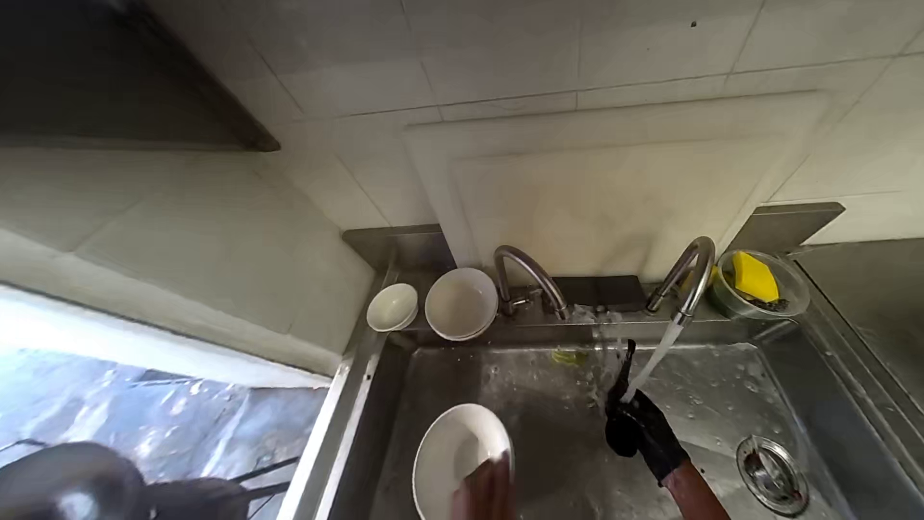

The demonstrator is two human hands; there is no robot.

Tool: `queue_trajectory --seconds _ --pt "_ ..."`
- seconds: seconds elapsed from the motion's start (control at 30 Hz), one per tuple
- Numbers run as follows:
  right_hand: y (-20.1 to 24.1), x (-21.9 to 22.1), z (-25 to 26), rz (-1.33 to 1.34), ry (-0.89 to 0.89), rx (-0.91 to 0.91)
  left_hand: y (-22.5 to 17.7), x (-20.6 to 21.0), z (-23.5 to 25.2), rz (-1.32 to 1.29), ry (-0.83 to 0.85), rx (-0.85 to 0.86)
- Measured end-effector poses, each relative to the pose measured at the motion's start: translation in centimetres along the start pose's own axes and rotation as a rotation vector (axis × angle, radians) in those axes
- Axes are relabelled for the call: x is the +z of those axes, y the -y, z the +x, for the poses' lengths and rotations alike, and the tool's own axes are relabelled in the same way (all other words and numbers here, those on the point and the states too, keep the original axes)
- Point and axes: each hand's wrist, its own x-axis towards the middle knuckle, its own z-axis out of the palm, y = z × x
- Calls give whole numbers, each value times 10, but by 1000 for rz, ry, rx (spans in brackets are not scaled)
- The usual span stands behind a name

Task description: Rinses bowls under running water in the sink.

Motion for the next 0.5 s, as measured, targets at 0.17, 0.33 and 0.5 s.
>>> queue_trajectory --seconds 0.17,0.33,0.5 --pt "13 8 1 -303 -98 -62 -62 132 60 -455 334 109" --pt "33 11 -6 -384 -45 -160 -86 191 97 -739 369 -78" --pt "40 14 -14 -243 -96 -141 -77 191 102 -893 403 -252"
